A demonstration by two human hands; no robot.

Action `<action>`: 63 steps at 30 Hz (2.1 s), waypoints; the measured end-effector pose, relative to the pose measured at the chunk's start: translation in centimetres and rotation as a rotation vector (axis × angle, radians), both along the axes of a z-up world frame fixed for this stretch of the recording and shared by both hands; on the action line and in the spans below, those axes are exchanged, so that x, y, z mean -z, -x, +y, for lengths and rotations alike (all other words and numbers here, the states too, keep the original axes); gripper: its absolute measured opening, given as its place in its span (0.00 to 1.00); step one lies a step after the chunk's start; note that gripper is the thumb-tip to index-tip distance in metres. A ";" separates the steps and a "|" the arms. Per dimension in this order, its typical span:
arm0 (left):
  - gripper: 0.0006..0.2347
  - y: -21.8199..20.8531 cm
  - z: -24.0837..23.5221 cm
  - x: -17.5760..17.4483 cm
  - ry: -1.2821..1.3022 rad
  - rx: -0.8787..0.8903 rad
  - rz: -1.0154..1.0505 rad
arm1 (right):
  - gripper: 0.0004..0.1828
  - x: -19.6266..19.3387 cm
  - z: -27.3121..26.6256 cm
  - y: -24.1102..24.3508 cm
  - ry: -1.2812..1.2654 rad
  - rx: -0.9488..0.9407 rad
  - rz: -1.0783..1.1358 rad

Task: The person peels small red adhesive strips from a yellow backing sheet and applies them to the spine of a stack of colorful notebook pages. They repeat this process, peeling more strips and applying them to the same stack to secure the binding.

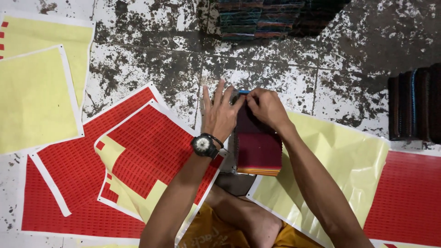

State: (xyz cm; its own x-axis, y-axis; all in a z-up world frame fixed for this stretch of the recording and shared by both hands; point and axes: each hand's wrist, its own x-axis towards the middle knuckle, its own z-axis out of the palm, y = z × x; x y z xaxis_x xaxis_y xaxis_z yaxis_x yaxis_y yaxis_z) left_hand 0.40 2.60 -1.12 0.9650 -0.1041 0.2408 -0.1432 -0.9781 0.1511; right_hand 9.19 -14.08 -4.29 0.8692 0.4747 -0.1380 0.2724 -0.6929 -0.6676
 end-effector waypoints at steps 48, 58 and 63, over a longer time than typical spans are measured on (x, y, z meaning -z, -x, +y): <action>0.15 -0.3 1.0 2.0 0.302 -0.061 -0.016 | 0.09 -0.4 -1.2 -1.0 -0.049 -0.089 0.043; 0.11 -0.5 0.3 1.4 -0.063 0.019 -0.076 | 0.14 -0.6 -0.9 -0.5 0.208 0.019 -0.049; 0.11 -1.1 0.1 1.6 0.196 0.006 -0.086 | 0.11 3.2 -2.0 -1.9 0.146 -0.156 -0.457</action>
State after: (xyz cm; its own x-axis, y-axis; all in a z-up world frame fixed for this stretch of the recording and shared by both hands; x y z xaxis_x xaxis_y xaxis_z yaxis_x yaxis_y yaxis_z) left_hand 1.52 2.75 -2.70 0.9395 -0.0524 0.3385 -0.1691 -0.9303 0.3255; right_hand 11.12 -16.07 -7.46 0.7764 0.6081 0.1655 0.6222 -0.6977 -0.3552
